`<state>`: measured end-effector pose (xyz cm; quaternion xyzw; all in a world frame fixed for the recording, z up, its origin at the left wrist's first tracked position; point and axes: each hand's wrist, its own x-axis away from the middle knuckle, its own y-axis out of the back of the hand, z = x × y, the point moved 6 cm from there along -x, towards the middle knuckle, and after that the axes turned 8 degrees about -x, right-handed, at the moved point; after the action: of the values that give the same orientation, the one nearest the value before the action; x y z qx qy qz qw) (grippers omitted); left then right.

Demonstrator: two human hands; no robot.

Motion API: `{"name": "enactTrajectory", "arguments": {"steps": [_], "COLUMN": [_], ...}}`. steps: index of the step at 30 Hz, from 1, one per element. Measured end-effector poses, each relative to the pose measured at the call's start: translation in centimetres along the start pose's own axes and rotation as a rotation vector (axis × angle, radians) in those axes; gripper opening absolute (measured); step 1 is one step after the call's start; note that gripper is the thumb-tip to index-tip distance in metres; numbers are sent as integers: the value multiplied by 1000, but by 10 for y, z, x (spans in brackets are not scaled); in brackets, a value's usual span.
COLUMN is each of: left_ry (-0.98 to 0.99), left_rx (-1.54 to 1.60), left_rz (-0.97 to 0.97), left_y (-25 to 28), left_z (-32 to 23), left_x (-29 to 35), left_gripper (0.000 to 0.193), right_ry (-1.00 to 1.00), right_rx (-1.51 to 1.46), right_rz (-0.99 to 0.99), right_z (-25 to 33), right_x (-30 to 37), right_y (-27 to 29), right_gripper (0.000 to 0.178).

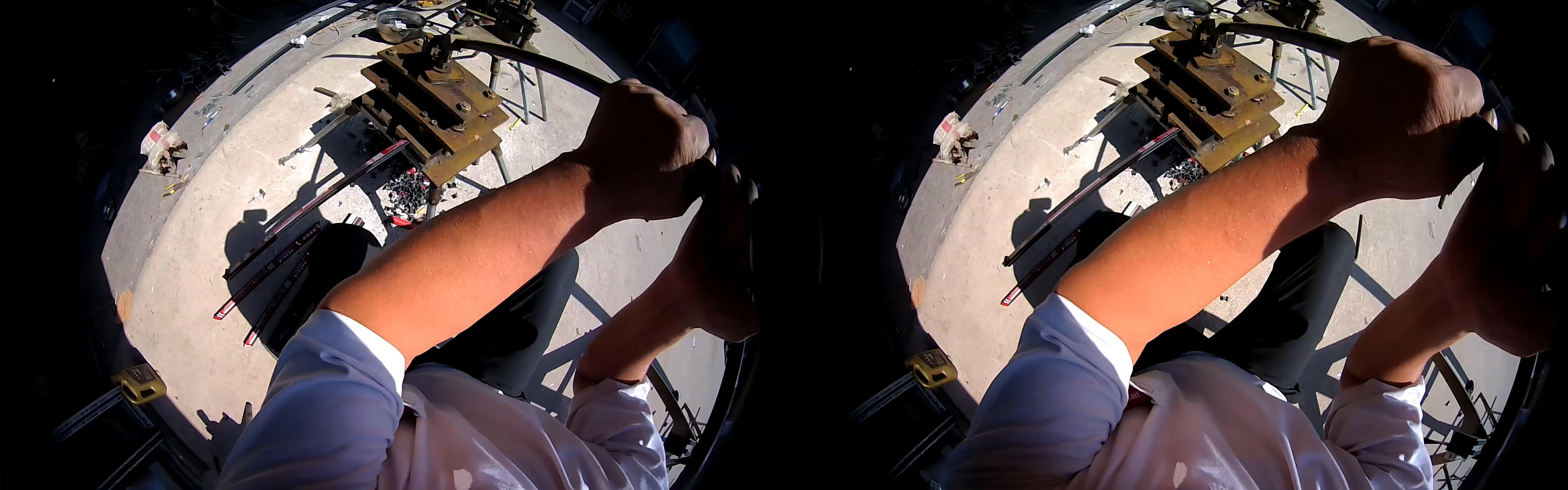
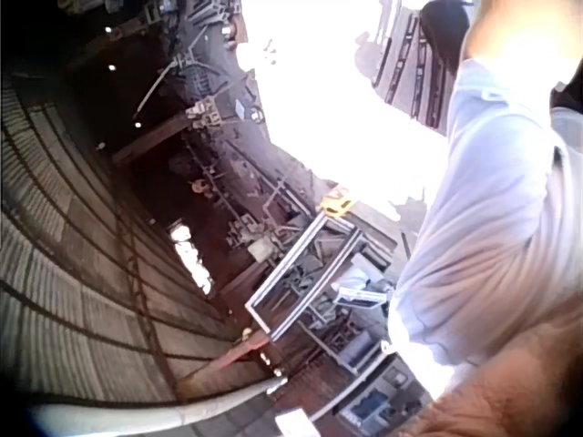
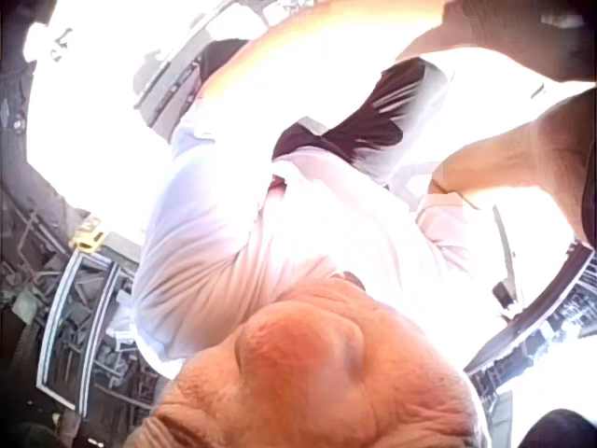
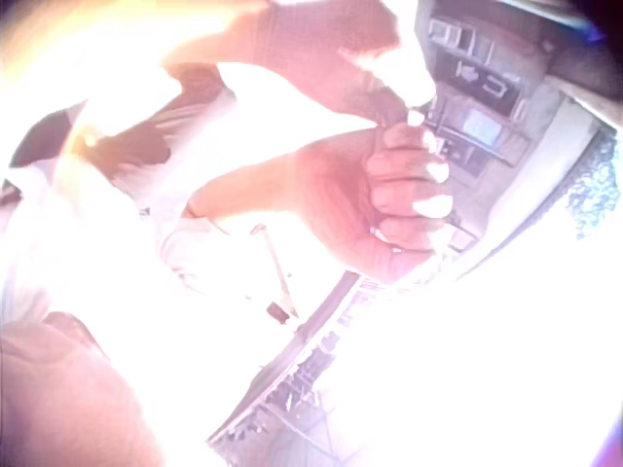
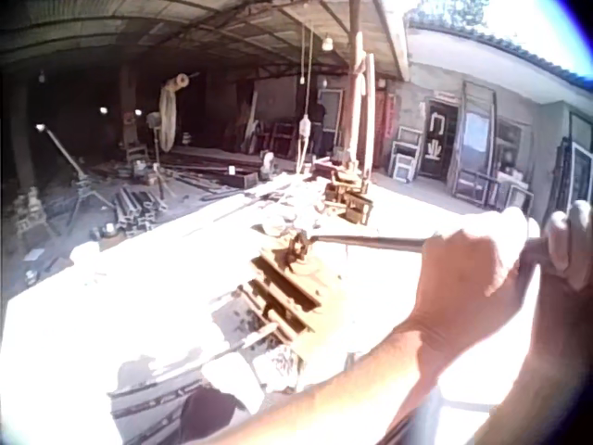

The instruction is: The person retrieves a stack of metal profiles from a box, carries them to a manual press machine, and cuts them into shorter pieces one by one. The person repeatedly places each profile into the press, operates the lever to cut, and collects the cut pieces on the floor.

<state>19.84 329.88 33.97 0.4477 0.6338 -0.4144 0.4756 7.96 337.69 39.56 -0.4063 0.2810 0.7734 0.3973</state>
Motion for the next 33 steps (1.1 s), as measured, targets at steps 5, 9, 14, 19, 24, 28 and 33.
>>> {"name": "enactTrajectory", "arguments": {"steps": [5,9,14,19,24,28,33], "left_ry": [-34,-35,-117,-150,-55,-47,380], "left_rx": [-20,-27,-138,-260,-127,-310,-598], "left_rz": [208,347,511,615,653,614,587], "left_y": [12,19,21,13,28,77,166], "left_z": [-21,-21,-8,2,-6,18,117], "left_x": [92,160,257,279,252,218,198], "left_gripper": [20,15,12,11,9,58,63], "right_ry": [-35,-251,-500,-465,-500,-441,-214], "right_rx": [104,352,581,733,789,792,339], "right_rz": [-411,-263,344,306,178,-31,-236], "right_z": [-16,-31,-88,-94,-87,-51,4], "right_x": [144,223,293,297,292,254,108], "right_y": [-36,-53,-75,-84,-85,-73,-25], "right_gripper": [37,37,25,29,23,27,35]}}
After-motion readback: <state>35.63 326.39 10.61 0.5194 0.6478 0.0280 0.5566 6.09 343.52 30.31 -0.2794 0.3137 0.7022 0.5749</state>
